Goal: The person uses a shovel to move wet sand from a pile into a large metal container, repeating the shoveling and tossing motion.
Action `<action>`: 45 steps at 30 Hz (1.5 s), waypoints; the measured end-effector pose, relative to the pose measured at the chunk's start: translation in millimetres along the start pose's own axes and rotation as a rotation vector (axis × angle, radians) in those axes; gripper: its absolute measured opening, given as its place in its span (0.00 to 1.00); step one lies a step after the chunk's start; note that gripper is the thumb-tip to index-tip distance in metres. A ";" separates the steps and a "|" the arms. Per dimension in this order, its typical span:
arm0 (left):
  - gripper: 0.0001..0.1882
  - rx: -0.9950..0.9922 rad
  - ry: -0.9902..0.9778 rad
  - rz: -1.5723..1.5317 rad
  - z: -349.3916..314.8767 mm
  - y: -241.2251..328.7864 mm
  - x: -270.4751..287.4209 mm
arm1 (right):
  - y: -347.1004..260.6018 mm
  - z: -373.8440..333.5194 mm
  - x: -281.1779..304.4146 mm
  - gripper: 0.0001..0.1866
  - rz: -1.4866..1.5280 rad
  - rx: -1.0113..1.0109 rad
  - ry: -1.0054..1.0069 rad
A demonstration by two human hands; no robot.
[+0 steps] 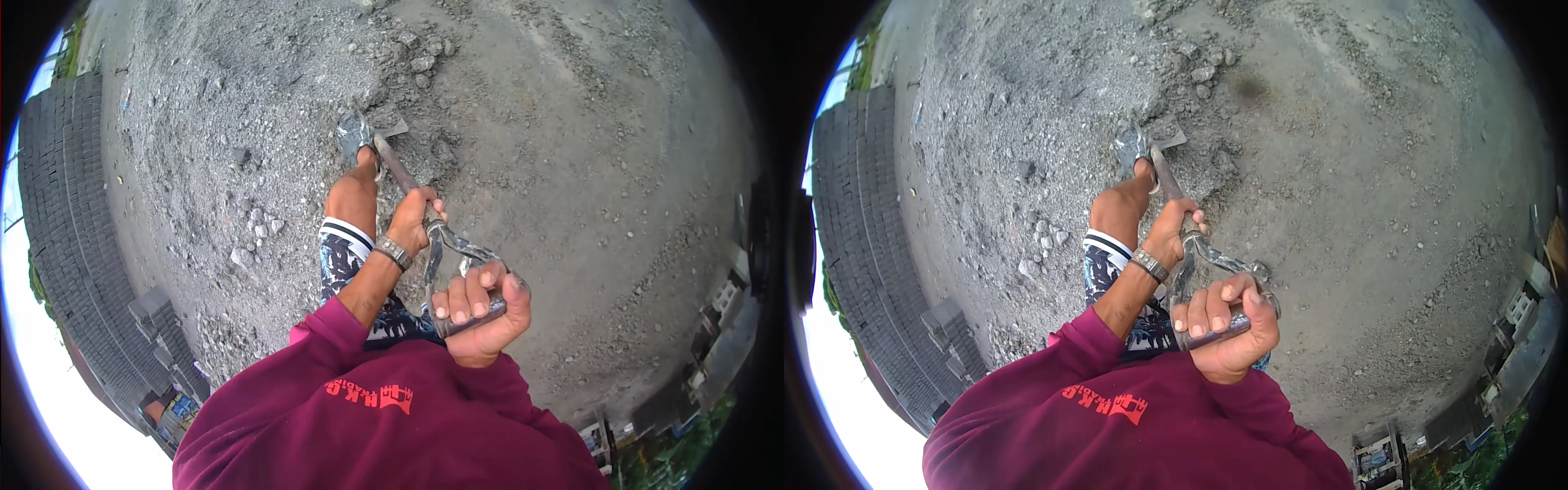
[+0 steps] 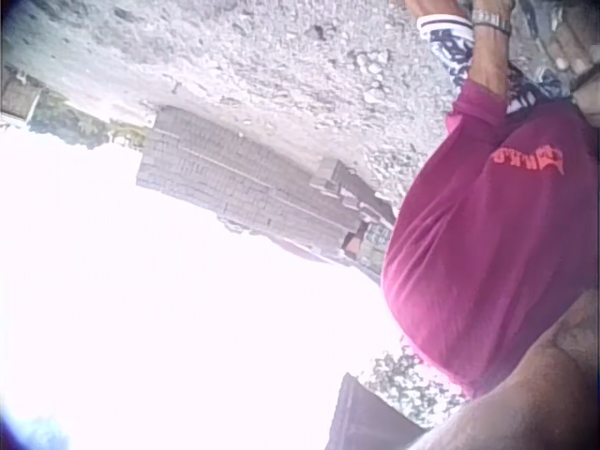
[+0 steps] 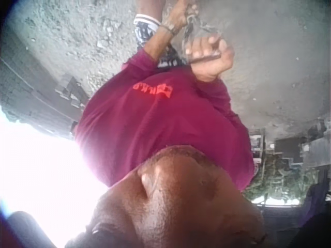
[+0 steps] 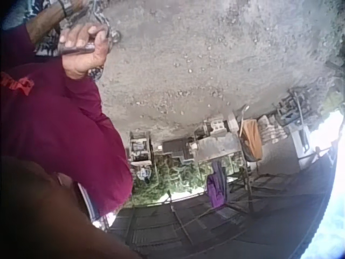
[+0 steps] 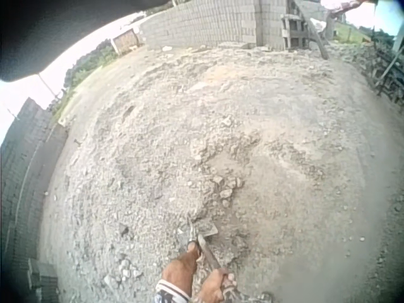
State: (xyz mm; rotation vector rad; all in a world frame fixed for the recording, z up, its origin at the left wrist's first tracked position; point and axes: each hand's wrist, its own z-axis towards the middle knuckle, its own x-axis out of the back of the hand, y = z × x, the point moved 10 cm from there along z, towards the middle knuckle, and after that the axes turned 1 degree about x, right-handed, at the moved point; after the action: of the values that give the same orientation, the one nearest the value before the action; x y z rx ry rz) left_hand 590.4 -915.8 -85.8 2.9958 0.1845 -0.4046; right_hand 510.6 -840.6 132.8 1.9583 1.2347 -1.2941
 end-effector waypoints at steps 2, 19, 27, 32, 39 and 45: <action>0.02 0.093 -0.034 -0.076 30.7 16.6 -32.4 | -10.7 41.7 -17.3 0.15 -0.002 0.071 -0.172; 0.06 -0.011 0.079 0.181 31.8 -31.8 15.8 | -15.9 -33.2 39.0 0.14 -0.056 0.013 0.277; 0.05 -0.035 0.049 0.184 95.0 -42.6 -18.5 | -39.9 -2.3 143.1 0.15 -0.172 0.039 0.461; 0.03 -0.028 0.057 0.247 86.3 -10.2 12.8 | -1.9 7.0 92.7 0.15 -0.045 -0.021 0.419; 0.05 0.015 0.031 0.324 73.5 9.8 -14.7 | -6.7 31.7 63.9 0.13 0.059 0.094 0.174; 0.10 -0.188 0.214 0.474 97.5 -46.6 75.1 | 14.9 -46.7 188.1 0.13 -0.011 -0.028 0.401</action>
State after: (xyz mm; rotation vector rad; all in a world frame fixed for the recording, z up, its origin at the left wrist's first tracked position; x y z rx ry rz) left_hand 631.0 -874.3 -204.0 2.7639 -0.4386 -0.0140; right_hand 572.2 -732.9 -16.8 2.2651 1.4361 -0.9054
